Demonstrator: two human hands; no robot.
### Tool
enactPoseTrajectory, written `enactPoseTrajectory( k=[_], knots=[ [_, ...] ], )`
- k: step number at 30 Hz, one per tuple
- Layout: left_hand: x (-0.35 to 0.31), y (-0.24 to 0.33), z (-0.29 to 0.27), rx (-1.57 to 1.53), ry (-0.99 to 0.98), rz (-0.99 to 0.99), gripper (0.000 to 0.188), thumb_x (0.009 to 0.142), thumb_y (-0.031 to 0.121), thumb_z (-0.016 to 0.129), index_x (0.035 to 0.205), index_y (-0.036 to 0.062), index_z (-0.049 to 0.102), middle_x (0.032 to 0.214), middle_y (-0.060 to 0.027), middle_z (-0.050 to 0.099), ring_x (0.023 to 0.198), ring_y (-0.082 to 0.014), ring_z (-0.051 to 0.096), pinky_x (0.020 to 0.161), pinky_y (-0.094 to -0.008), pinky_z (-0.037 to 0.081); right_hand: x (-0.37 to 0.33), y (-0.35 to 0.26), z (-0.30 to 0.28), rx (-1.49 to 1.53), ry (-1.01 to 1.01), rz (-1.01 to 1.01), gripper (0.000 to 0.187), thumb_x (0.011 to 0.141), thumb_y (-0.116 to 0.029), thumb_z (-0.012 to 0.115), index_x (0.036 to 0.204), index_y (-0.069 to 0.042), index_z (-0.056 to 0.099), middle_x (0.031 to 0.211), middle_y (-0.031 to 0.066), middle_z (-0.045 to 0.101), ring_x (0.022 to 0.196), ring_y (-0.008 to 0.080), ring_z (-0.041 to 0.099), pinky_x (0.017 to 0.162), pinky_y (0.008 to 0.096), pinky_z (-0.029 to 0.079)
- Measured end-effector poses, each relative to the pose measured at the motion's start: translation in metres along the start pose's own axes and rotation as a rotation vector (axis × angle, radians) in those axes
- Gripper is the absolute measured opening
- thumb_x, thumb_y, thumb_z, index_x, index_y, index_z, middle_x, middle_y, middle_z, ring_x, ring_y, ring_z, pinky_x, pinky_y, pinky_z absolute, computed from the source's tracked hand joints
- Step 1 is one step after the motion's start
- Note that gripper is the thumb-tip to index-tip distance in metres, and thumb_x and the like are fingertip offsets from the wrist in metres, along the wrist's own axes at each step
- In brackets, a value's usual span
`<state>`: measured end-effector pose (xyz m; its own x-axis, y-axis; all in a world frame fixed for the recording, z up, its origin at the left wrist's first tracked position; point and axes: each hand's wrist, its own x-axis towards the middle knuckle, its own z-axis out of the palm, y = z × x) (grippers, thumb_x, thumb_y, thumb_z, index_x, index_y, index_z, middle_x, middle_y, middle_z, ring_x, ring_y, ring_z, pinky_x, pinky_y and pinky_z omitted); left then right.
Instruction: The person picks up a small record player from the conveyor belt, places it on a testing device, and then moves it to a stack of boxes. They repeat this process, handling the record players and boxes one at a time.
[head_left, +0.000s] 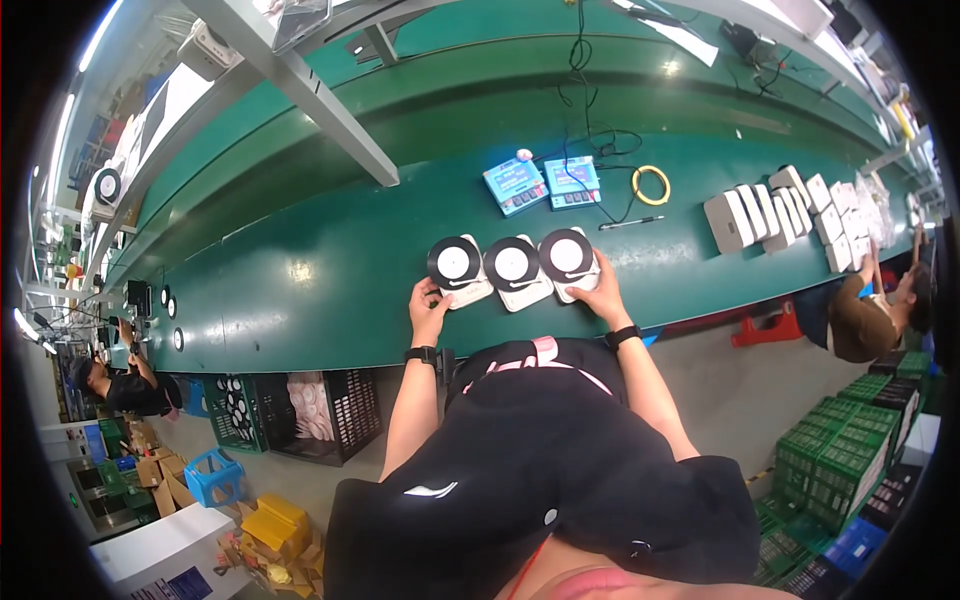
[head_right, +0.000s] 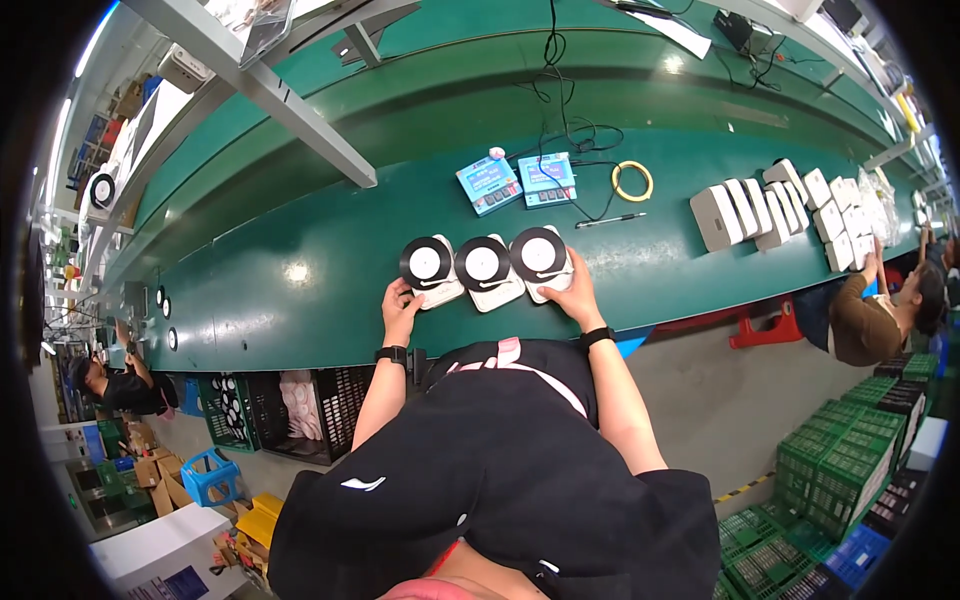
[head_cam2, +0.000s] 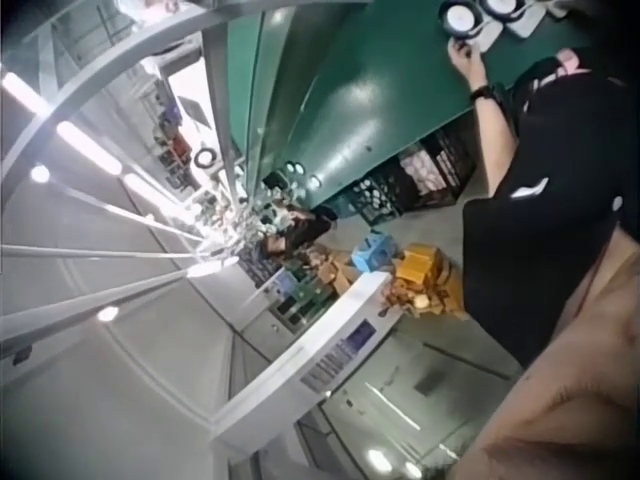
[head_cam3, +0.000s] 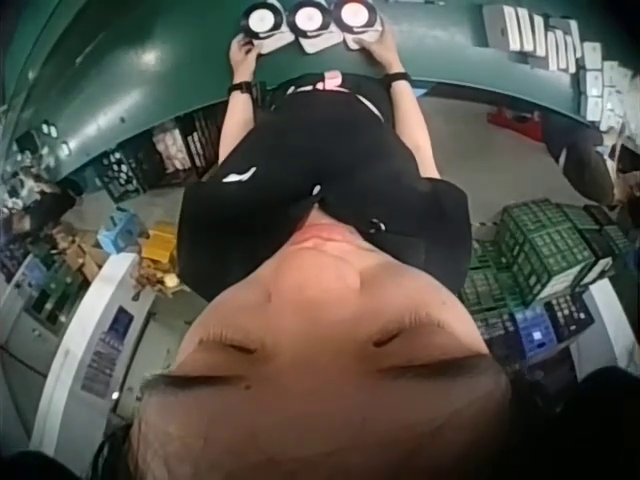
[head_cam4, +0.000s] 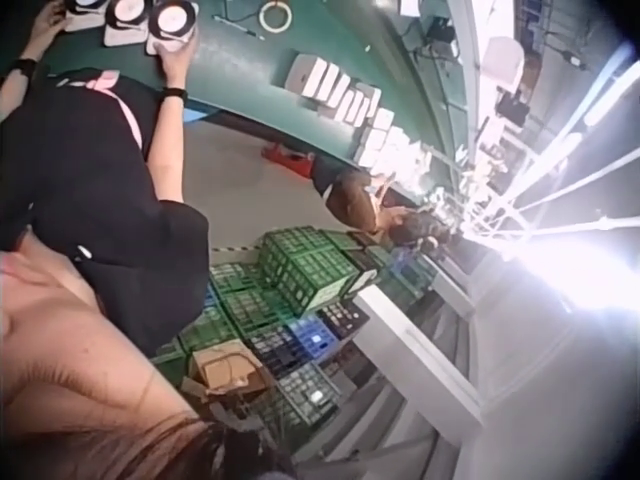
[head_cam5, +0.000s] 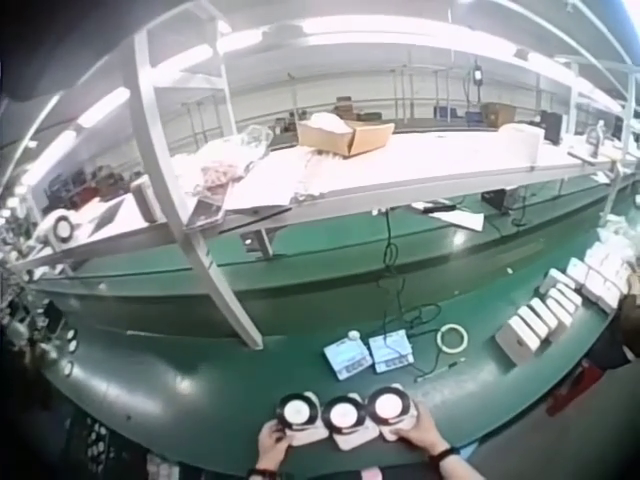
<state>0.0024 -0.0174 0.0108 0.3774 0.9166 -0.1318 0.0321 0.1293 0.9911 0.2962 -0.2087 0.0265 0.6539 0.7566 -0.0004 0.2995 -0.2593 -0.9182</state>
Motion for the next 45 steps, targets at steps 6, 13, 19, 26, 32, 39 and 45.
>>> enactPoseTrajectory(
  k=[6,13,19,26,32,39,45],
  knots=[
    [-0.003,0.0,0.002,0.031,0.014,0.012,0.045,0.072,-0.003,0.067,0.112,-0.0035,0.046,0.099,-0.0072,0.053,0.076,-0.0091,0.051,0.071,-0.0228,0.045,0.002,-0.002,-0.003,0.016,-0.046,0.005,0.09,0.055,-0.015,0.082,0.129,0.003,0.034,0.125,0.0171,0.046,0.118,0.0259,0.044,0.099,0.0341,0.034],
    [-0.005,0.002,0.003,0.052,0.025,0.024,0.044,0.072,-0.003,0.067,0.111,-0.0038,0.046,0.097,-0.0066,0.053,0.074,-0.0086,0.051,0.069,-0.0213,0.045,0.002,0.001,-0.003,0.028,-0.061,-0.002,0.089,0.056,-0.014,0.081,0.129,0.003,0.033,0.125,0.0171,0.046,0.117,0.0259,0.044,0.099,0.0341,0.034],
    [-0.005,0.0,0.001,0.054,0.031,0.026,0.048,0.072,-0.003,0.068,0.113,-0.0036,0.044,0.095,-0.0063,0.053,0.073,-0.0086,0.051,0.069,-0.0213,0.046,0.001,-0.004,-0.003,0.009,-0.06,0.01,0.089,0.056,-0.014,0.081,0.129,0.002,0.034,0.125,0.0172,0.046,0.117,0.0258,0.044,0.099,0.0343,0.034],
    [-0.003,0.001,0.0,0.062,0.009,0.014,0.049,0.072,-0.003,0.068,0.114,-0.0035,0.043,0.094,-0.0065,0.052,0.074,-0.0085,0.051,0.069,-0.0213,0.046,0.002,-0.002,-0.004,-0.03,-0.044,0.006,0.089,0.055,-0.015,0.081,0.129,0.001,0.034,0.124,0.0173,0.047,0.117,0.0263,0.044,0.099,0.0344,0.035],
    [-0.003,0.0,0.0,0.069,0.011,0.02,0.049,0.072,-0.002,0.068,0.114,-0.0038,0.043,0.094,-0.0066,0.053,0.074,-0.0085,0.051,0.068,-0.0214,0.046,0.002,-0.005,-0.005,-0.022,-0.064,0.038,0.092,0.054,-0.017,0.082,0.13,0.002,0.032,0.126,0.0188,0.043,0.119,0.0291,0.042,0.099,0.0359,0.035],
    [-0.002,-0.01,-0.008,0.027,-0.006,0.011,0.05,0.071,0.001,0.071,0.112,-0.0055,0.044,0.091,-0.0081,0.054,0.07,-0.0091,0.053,0.061,-0.0206,0.047,-0.008,-0.052,-0.007,-0.332,0.02,-0.106,0.103,0.049,-0.022,0.083,0.133,-0.004,0.027,0.128,0.0227,0.034,0.118,0.0382,0.038,0.098,0.0418,0.035],
    [0.001,-0.008,-0.011,0.055,-0.04,-0.063,0.047,0.076,0.005,0.068,0.115,-0.0034,0.044,0.09,-0.0053,0.055,0.071,-0.0081,0.055,0.054,-0.0172,0.044,-0.009,-0.055,-0.008,-0.388,0.037,-0.089,0.096,0.049,-0.022,0.08,0.131,-0.008,0.032,0.127,0.0243,0.035,0.114,0.0406,0.04,0.098,0.0432,0.036]
  ],
)
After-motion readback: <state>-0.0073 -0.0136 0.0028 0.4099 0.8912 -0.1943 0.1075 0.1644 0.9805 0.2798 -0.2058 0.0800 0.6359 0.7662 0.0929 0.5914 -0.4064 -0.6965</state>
